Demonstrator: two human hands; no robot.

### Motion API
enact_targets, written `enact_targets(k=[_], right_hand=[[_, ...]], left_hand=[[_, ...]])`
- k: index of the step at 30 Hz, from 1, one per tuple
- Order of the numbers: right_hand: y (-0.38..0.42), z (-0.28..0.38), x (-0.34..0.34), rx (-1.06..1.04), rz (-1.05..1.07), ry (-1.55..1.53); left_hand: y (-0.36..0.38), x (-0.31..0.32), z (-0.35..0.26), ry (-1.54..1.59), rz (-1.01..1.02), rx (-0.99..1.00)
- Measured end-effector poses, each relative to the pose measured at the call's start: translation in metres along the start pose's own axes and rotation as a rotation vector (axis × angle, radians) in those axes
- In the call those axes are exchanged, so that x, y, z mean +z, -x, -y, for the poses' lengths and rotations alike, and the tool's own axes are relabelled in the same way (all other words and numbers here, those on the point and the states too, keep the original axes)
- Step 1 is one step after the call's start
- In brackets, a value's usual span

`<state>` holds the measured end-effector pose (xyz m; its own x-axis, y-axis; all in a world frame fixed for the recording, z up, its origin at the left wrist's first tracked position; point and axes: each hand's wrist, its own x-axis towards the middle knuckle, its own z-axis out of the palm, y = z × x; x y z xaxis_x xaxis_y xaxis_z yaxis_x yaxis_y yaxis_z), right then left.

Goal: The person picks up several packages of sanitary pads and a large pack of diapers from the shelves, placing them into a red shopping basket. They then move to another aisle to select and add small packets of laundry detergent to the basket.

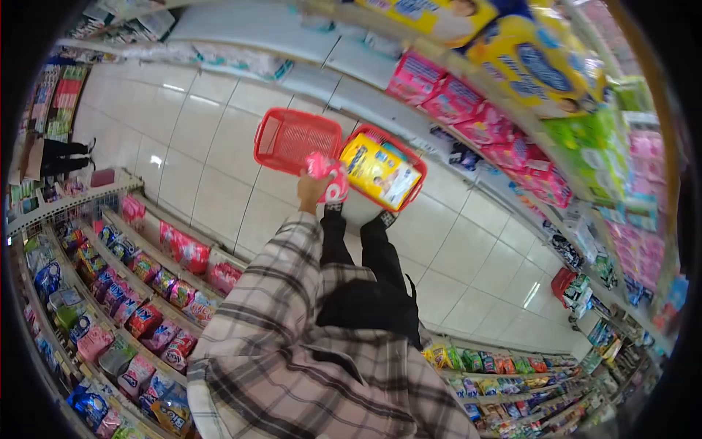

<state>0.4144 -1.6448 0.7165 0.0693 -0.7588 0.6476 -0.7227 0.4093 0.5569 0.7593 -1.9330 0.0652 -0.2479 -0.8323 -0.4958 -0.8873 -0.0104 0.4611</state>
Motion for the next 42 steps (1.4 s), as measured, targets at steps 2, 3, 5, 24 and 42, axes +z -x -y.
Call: enact_targets(k=[2, 3, 5, 24, 42], right_hand=[[0.065, 0.090, -0.002, 0.151, 0.095, -0.155], [0.095, 0.134, -0.010, 0.219, 0.155, -0.215], [0.153, 0.210, -0.021, 0.349, 0.304, -0.294], [0.288, 0.374, -0.037, 0.659, 0.953, -0.361], [0.292, 0.395, -0.046, 0.735, 0.889, -0.342]], left_hand=[[-0.036, 0.032, 0.009, 0.171, 0.133, 0.070], [-0.050, 0.048, 0.011, 0.293, 0.230, 0.116], [-0.076, 0.088, -0.006, 0.408, 0.295, 0.093], [-0.155, 0.253, -0.170, 0.023, 0.081, -0.338], [-0.149, 0.206, -0.123, -0.022, 0.183, -0.043]])
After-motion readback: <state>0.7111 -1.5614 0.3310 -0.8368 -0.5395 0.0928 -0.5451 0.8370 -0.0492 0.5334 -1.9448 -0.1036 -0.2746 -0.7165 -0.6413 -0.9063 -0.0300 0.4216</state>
